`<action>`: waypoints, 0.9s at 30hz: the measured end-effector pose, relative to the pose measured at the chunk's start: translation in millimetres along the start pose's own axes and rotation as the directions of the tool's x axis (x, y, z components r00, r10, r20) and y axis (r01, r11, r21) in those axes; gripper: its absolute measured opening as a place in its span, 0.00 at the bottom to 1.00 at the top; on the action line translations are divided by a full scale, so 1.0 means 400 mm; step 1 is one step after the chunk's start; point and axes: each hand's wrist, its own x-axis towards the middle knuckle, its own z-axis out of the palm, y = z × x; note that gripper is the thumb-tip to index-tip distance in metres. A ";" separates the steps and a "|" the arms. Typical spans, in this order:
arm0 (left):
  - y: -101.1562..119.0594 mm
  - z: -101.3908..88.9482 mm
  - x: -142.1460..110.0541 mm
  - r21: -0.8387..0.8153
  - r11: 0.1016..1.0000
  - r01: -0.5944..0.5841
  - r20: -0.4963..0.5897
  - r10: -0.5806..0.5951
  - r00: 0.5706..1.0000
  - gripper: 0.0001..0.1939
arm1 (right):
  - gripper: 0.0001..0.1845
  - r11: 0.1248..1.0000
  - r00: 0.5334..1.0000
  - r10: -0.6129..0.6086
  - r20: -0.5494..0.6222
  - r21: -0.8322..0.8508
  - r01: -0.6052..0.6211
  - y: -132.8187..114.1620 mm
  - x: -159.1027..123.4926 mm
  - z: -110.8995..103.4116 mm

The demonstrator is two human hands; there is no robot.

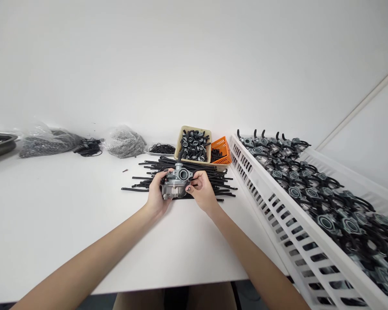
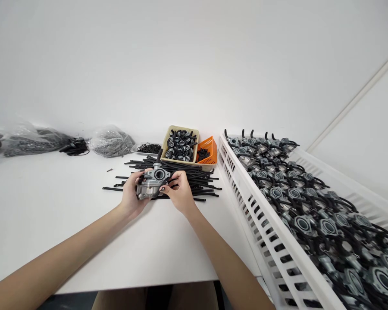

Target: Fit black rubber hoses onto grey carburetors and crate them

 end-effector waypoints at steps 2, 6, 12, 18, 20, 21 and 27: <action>-0.001 -0.001 0.002 0.003 1.000 0.009 -0.022 -0.009 1.000 0.13 | 0.30 0.999 1.000 0.001 -0.017 -0.042 -0.001 0.003 -0.001 -0.002; -0.005 -0.002 0.006 -0.003 0.999 0.050 -0.060 -0.050 0.997 0.12 | 0.28 0.993 0.999 0.020 -0.029 -0.116 -0.023 0.009 -0.002 -0.008; -0.009 -0.004 0.009 -0.014 0.998 0.057 -0.090 -0.058 0.994 0.10 | 0.28 0.994 0.999 0.030 -0.037 -0.108 -0.034 0.013 0.000 -0.010; -0.007 -0.002 0.007 0.000 1.000 0.021 -0.066 -0.021 0.998 0.11 | 0.33 0.999 0.997 0.011 -0.078 -0.049 -0.015 0.009 0.000 -0.001; -0.006 -0.001 0.006 -0.009 1.000 0.018 -0.058 -0.019 0.998 0.12 | 0.34 0.999 0.995 0.006 -0.096 -0.042 -0.010 0.007 0.001 0.000; -0.005 -0.001 0.006 -0.013 1.000 0.015 -0.056 -0.015 0.998 0.12 | 0.35 0.999 0.995 0.008 -0.100 -0.039 -0.012 0.006 0.002 0.001; -0.003 -0.002 0.004 -0.013 1.000 -0.025 -0.011 0.025 1.000 0.12 | 0.34 0.999 0.996 0.032 -0.082 0.000 -0.032 -0.006 0.005 0.003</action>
